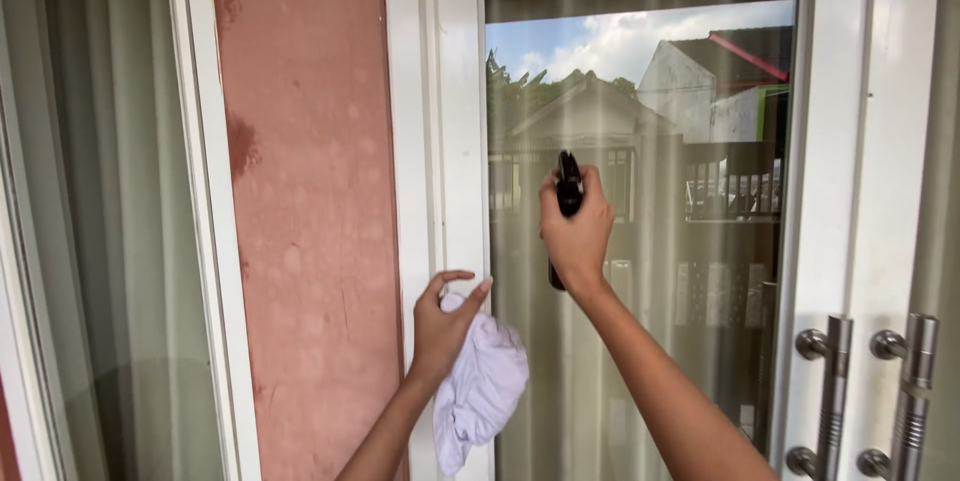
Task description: The person sprays a glass door with a cleaning solution and wipes it with a cloth, moving from top to bottom and side to side. The person also wipes the white door frame and the lower sill area.
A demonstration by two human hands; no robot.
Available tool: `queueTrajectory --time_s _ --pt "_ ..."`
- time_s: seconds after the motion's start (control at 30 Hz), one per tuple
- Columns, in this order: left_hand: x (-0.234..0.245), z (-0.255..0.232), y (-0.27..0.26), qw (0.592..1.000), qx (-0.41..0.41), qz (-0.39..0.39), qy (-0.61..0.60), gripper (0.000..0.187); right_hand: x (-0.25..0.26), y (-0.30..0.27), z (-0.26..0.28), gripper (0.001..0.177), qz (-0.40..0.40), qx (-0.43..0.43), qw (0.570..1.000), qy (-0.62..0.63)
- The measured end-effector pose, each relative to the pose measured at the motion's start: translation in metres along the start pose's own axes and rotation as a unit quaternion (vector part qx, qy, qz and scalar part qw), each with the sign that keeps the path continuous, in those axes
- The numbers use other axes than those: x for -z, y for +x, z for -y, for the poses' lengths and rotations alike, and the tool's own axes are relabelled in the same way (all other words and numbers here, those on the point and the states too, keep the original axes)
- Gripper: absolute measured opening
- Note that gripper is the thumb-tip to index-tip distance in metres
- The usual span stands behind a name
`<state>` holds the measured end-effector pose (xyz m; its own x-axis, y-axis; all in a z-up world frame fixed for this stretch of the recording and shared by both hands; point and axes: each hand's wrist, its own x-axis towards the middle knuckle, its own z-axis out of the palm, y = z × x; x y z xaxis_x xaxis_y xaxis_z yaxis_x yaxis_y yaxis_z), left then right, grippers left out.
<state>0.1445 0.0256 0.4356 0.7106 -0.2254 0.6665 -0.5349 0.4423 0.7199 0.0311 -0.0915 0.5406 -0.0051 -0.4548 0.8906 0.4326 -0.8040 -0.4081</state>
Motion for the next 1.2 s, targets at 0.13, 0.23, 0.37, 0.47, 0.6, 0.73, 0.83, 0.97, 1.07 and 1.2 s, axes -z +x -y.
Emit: queueTrajectory --time_s 0.13,0.23,0.37,0.47,0.6,0.73,0.83,0.97,1.07,1.2 --pt "0.003 -0.016 0.051 0.999 -0.048 -0.014 -0.013 0.029 -0.031 0.037 0.01 0.013 -0.01 0.04 0.999 0.001" --pt "-0.004 -0.021 0.08 0.996 -0.075 -0.04 -0.015 0.026 -0.049 0.063 0.014 0.015 -0.037 0.079 0.996 0.01" --pt "-0.014 -0.028 0.101 0.992 -0.107 -0.053 -0.029 0.026 -0.064 0.095 0.012 0.014 -0.04 0.113 0.993 0.004" --pt "-0.021 -0.034 0.114 0.99 -0.119 -0.063 -0.035 0.025 -0.071 0.115 0.016 0.012 -0.047 0.144 0.988 -0.011" --pt "-0.026 -0.03 0.12 0.989 -0.125 -0.076 -0.037 0.025 -0.073 0.123 0.018 0.008 -0.051 0.172 0.983 -0.028" --pt "-0.026 -0.022 0.125 0.988 -0.132 -0.068 -0.034 0.026 -0.077 0.126 0.014 0.009 -0.044 0.172 0.983 -0.035" --pt "-0.026 -0.025 0.122 0.987 -0.14 -0.067 -0.037 0.025 -0.081 0.128 0.012 0.01 -0.051 0.165 0.984 -0.037" --pt "-0.024 -0.028 0.119 0.987 -0.142 -0.064 -0.042 0.024 -0.088 0.135 -0.002 0.014 -0.068 0.153 0.984 -0.059" --pt "-0.023 -0.026 0.117 0.987 -0.146 -0.061 -0.041 0.023 -0.088 0.135 -0.013 0.016 -0.085 0.15 0.983 -0.069" --pt "-0.025 -0.022 0.118 0.986 -0.149 -0.066 -0.039 0.021 -0.082 0.132 -0.015 0.017 -0.114 0.138 0.982 -0.061"
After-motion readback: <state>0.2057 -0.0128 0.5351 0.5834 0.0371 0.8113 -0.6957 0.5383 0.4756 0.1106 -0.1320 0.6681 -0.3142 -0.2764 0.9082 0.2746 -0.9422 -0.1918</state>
